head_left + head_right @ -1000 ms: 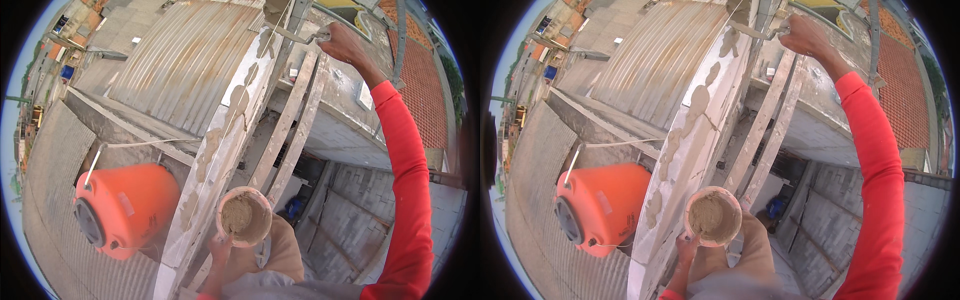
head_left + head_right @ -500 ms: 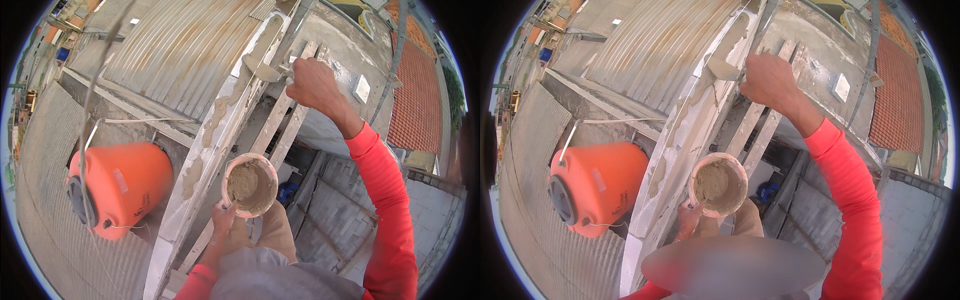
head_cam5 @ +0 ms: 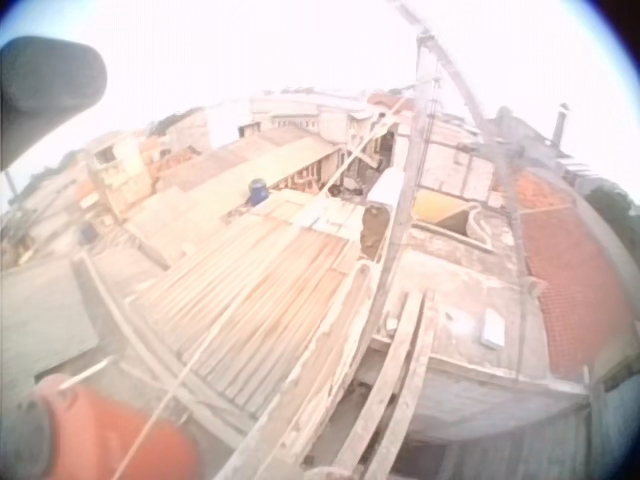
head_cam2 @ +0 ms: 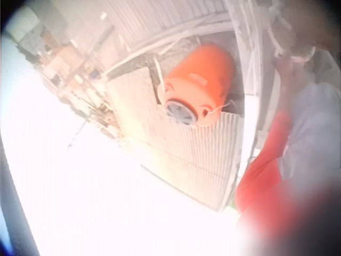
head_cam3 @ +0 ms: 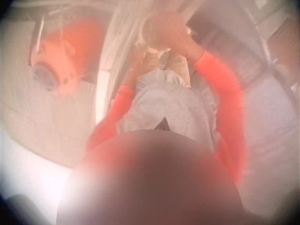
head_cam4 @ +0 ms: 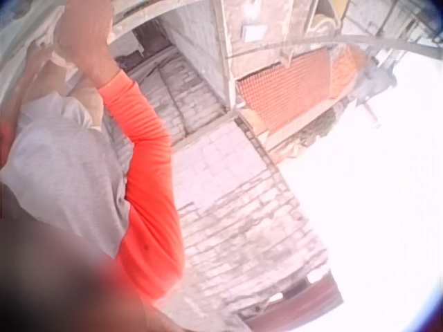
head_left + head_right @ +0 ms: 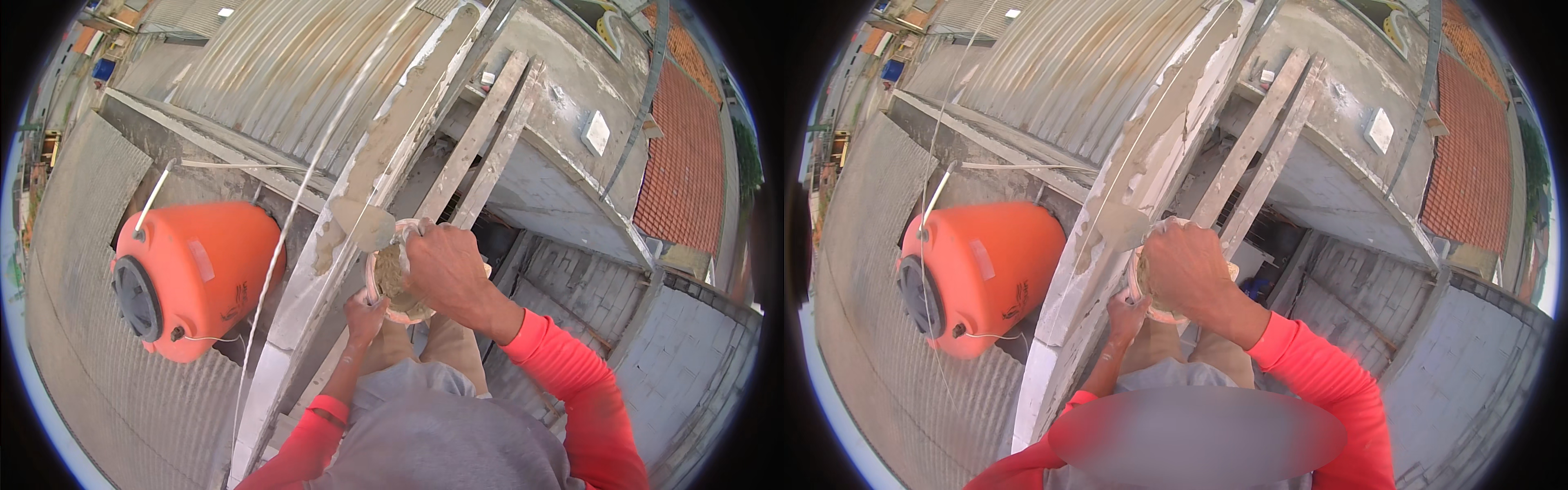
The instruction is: The person applies mortar to white blocks using a trowel and places them onto a wall under construction. The person repeatedly scoops mortar, spreads it on blocks, and positions them along a wooden beam on a rooftop.
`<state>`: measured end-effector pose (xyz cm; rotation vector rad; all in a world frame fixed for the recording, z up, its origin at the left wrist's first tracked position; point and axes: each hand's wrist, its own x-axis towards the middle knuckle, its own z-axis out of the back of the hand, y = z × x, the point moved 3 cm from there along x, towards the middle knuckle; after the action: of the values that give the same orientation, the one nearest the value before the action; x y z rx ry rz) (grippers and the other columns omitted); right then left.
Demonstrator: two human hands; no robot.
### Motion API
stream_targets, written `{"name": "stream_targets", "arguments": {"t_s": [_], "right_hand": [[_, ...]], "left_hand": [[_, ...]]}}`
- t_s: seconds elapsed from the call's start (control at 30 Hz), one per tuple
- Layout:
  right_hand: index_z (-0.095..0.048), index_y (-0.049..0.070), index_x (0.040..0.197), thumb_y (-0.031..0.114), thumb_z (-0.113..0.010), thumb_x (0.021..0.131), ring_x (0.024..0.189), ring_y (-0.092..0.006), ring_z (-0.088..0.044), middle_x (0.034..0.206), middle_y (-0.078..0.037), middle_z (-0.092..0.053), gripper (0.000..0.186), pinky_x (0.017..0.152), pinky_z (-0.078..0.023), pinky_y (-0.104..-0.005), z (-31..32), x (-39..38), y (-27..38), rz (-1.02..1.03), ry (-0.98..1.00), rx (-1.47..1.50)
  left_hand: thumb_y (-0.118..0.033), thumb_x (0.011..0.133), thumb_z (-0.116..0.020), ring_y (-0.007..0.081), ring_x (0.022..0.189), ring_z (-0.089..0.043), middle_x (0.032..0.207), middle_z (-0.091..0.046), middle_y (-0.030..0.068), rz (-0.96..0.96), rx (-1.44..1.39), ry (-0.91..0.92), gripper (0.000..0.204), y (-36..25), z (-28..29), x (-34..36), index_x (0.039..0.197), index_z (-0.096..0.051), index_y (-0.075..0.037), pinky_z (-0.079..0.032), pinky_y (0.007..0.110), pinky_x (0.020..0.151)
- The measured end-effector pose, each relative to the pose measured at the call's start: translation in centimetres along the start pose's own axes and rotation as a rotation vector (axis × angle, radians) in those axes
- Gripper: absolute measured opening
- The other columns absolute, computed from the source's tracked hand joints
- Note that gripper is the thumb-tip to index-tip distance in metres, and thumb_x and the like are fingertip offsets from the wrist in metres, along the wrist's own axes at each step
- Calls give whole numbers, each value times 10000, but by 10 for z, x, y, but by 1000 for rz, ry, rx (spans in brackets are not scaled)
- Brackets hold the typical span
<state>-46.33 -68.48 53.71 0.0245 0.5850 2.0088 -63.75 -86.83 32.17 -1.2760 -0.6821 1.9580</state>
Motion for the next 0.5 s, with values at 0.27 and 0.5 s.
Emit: {"name": "stream_targets", "arguments": {"t_s": [0.27,0.5], "right_hand": [[-741,14,1054,261,-785,909,884,-457,-745,952,-216,-763,290,780,-579,-511,-35,-6,-101,-406,-415,320],[-752,8,1150,310,-738,928,1023,-470,-760,1053,-253,-795,375,933,-580,-539,-20,124,-281,-775,-801,295]], "left_hand": [[-107,858,-886,214,763,-701,817,-757,153,60,34,52,243,15,11,-9,1013,-782,49,-556,418,757],[17,886,-803,112,811,-673,926,-788,45,72,159,107,186,49,20,-11,1069,-807,52,-575,339,774]]}}
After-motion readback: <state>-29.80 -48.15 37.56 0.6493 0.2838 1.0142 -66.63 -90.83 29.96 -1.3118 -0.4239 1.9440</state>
